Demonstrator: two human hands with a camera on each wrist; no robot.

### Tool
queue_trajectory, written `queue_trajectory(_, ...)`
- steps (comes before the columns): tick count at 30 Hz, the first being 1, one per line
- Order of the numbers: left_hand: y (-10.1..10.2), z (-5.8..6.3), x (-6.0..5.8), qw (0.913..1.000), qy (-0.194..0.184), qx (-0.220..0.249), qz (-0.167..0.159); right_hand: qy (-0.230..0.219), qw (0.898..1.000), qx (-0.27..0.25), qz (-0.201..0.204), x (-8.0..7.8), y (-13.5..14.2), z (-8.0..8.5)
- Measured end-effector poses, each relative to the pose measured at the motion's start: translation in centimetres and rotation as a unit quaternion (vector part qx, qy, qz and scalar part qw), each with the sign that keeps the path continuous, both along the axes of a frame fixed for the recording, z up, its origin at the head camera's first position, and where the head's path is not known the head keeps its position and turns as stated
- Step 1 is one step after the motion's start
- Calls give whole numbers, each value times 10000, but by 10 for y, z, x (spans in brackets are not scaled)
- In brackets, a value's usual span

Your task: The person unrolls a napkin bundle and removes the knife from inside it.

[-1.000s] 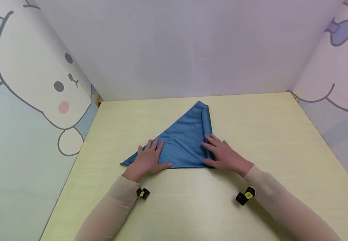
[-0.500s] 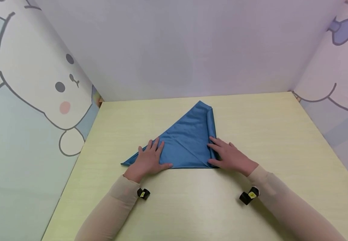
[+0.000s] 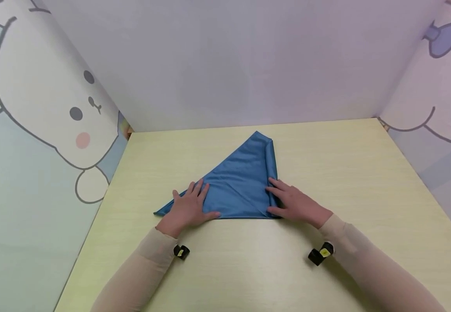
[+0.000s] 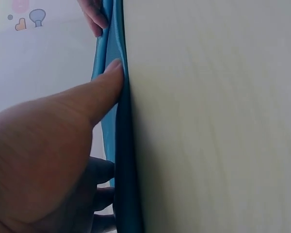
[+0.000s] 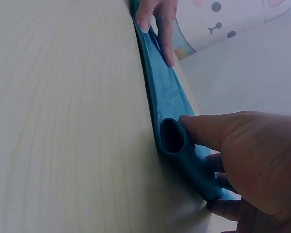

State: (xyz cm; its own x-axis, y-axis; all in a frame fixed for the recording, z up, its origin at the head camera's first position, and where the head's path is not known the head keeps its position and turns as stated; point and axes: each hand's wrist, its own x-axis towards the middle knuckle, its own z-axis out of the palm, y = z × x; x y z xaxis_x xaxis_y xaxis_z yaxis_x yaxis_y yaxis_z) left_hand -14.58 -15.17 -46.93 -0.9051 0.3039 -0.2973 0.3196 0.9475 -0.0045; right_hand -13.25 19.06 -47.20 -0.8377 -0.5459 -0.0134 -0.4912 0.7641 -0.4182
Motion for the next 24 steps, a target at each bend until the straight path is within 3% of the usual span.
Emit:
queue_trajectory(13,-25,4,3,9999,-39,-57,125,87,9999,-55,111,-5,-26,-1)
queue_trajectory(24,-31,6,2,9999,-43,-63,74,-24,9999,121,42,-9,-31,-3)
